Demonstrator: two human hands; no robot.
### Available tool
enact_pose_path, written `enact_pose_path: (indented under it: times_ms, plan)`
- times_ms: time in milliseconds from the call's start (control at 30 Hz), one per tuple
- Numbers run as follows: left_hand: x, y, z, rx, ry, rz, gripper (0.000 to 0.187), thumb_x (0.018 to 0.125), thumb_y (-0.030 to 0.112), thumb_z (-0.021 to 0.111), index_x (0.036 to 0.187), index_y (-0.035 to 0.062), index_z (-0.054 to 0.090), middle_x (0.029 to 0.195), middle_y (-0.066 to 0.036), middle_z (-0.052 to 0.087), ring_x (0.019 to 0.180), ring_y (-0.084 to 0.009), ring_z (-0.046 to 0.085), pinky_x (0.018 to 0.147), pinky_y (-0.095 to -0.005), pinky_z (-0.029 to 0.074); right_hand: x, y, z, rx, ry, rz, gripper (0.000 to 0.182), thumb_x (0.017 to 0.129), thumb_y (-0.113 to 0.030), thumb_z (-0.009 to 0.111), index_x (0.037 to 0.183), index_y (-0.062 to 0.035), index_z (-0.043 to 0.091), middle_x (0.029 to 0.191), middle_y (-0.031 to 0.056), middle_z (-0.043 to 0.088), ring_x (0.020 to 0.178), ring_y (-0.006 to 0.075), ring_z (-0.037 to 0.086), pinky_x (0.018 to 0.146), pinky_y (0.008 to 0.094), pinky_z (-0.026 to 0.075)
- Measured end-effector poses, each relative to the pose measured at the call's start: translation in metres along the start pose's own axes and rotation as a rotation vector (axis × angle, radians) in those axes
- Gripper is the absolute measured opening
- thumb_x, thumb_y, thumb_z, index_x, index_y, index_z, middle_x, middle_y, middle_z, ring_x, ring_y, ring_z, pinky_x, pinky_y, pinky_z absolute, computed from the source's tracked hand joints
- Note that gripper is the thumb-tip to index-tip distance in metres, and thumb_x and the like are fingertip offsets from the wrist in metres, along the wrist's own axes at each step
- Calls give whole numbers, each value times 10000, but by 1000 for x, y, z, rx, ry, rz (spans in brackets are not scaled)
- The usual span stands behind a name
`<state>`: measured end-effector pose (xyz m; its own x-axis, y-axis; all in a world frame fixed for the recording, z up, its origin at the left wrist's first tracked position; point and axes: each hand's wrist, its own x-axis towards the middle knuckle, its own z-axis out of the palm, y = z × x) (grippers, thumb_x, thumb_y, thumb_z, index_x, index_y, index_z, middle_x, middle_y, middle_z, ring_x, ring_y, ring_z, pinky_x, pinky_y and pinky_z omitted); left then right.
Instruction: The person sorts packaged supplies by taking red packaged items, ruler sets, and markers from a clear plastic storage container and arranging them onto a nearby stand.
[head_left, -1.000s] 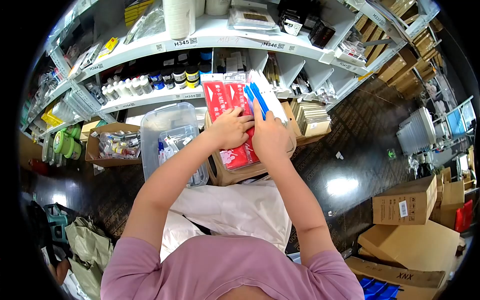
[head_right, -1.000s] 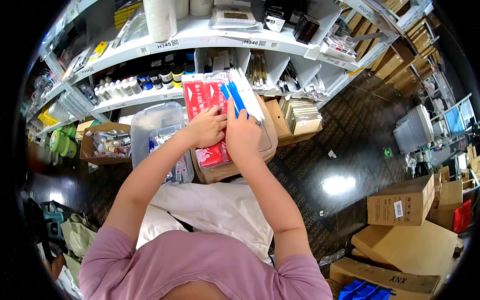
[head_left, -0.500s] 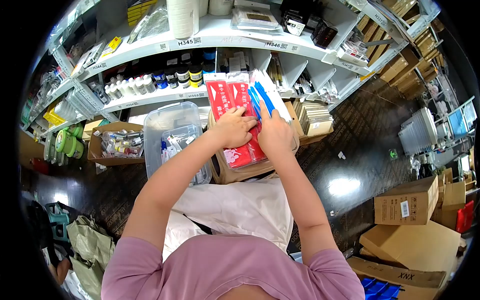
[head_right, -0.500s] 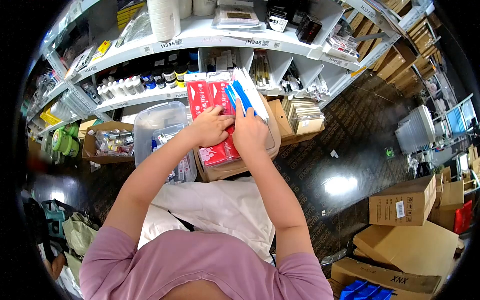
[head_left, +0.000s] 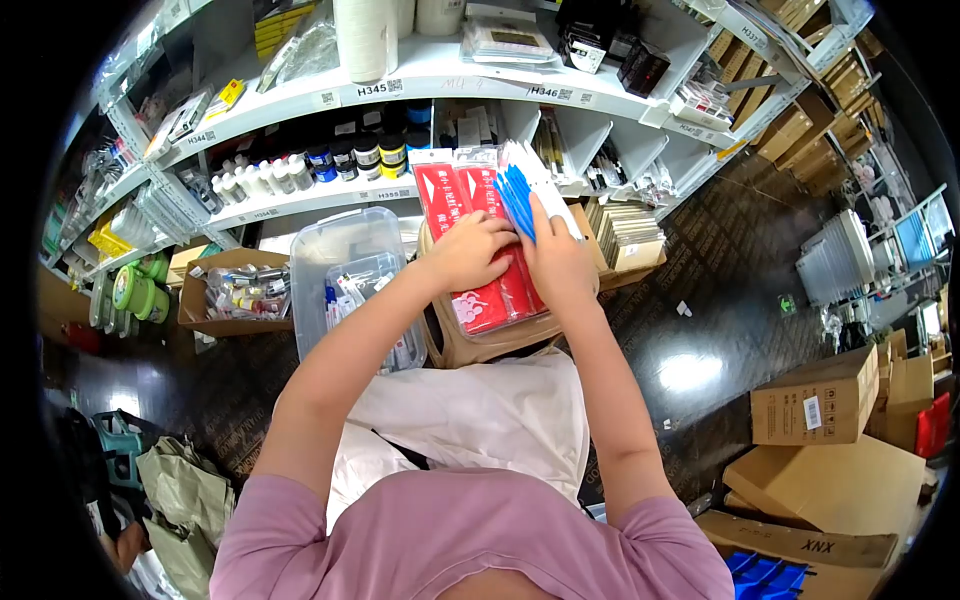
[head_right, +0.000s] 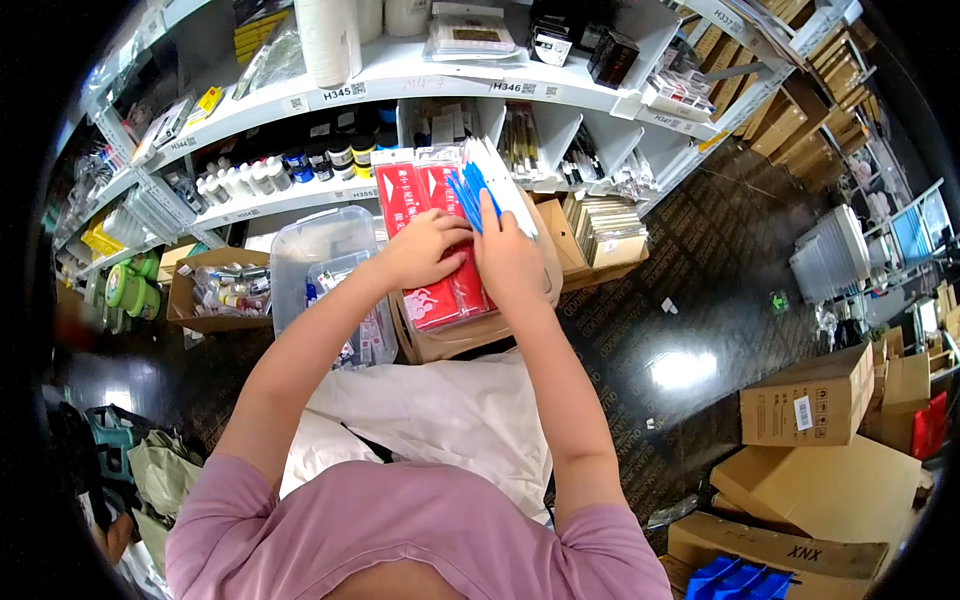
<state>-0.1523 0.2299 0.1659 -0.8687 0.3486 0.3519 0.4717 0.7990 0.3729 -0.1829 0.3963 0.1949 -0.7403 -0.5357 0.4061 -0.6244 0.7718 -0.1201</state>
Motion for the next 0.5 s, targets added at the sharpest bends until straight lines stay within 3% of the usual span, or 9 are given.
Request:
enact_pose_path:
  times_ms: [33,100,133,200,233,333,400,467,500]
  plan:
    - [0,-3,2,0,-3,1,321,795,166,556,1081,29,608,1117,-113,592,1025,-274,502,912,-372,396,-2,2,-1,64,59,23,434,812,-162,614,1228,-94,510,858,135,578,734,318,606,633,403,499]
    - [2,-5,2,-329,296,-7,199,804,78,576,979,8,639,1038,-115,614,939,-242,569,819,-330,457,-5,4,-1,106,122,-6,388,804,-151,621,1175,-84,527,852,136,583,740,322,602,644,401,493]
    - [0,-4,-1,-330,294,-5,199,804,78,576,979,8,639,1038,-115,614,939,-242,569,819,-330,457,-7,5,0,145,183,-39,342,795,-139,628,1121,-75,544,846,137,588,746,326,599,655,399,488]
    - [-3,-4,-10,-462,517,-177,115,802,14,578,887,-4,653,963,-99,628,897,-205,598,755,-290,474,-6,6,1,130,177,-22,286,784,-129,637,1051,-65,559,827,136,591,759,322,596,670,399,482]
    - [-2,-3,-12,-491,665,-187,80,791,-9,584,829,-8,655,926,-86,632,881,-183,597,758,-274,467,-6,6,2,116,168,-5,231,772,-118,646,982,-55,573,808,134,594,772,319,594,685,399,476]
    - [-15,-18,-13,-302,822,-281,135,763,6,636,895,13,662,940,-95,618,886,-202,589,789,-280,458,-5,8,7,187,169,4,134,767,-107,642,868,-40,584,790,126,596,795,308,590,694,403,466]
    - [-29,-26,-5,-274,762,-382,215,738,71,691,951,59,673,1046,-103,588,985,-232,546,852,-319,432,-6,7,6,166,147,6,110,768,-105,639,838,-36,588,793,124,598,791,309,589,688,404,465]
    - [-42,-20,-3,7,608,-416,273,720,142,723,988,105,679,1163,-111,535,1087,-275,470,919,-378,386,-5,6,6,142,128,5,92,769,-102,636,807,-32,591,796,123,599,788,310,588,682,406,464]
    - [-46,-20,0,-45,555,-424,328,710,187,730,1024,107,678,1259,-158,464,1161,-356,378,984,-435,322,-6,6,7,152,141,2,93,774,-106,633,809,-31,591,795,125,598,779,315,586,677,409,462]
